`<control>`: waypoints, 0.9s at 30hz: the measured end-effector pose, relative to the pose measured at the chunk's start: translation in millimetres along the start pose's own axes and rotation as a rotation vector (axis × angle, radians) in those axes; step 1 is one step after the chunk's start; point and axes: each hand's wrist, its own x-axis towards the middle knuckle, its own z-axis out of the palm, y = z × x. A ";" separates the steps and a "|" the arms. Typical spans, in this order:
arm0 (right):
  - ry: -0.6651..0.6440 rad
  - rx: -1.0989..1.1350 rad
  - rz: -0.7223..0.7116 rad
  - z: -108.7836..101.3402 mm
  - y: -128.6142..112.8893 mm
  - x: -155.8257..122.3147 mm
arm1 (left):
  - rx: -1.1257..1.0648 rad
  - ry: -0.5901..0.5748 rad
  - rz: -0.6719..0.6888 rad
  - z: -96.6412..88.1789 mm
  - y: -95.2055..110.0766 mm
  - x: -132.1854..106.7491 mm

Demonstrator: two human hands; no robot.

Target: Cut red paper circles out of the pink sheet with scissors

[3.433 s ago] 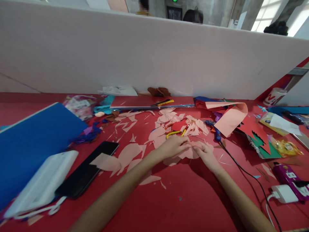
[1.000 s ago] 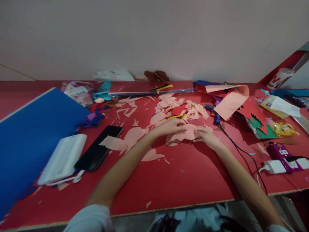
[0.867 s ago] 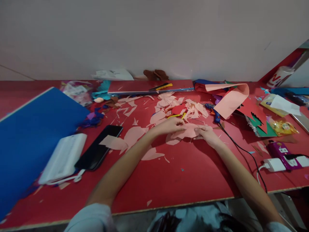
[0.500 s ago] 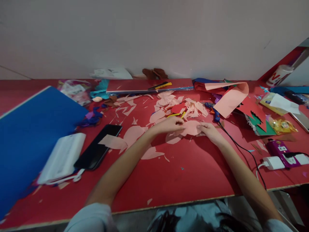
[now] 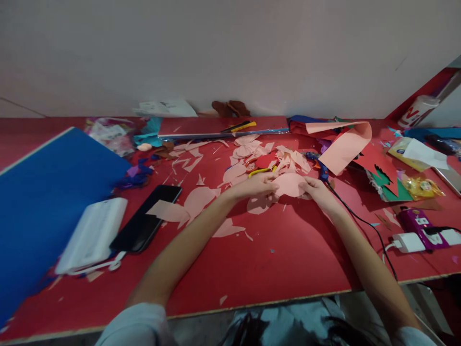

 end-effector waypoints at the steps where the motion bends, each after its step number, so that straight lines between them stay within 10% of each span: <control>1: 0.010 0.004 0.003 -1.1 0.4 0.6 | -0.028 -0.023 -0.003 0.9 0.9 -0.7; 27: -0.018 0.075 -0.111 -10.0 -6.1 -0.2 | -0.111 -0.119 0.066 -3.7 -7.6 0.9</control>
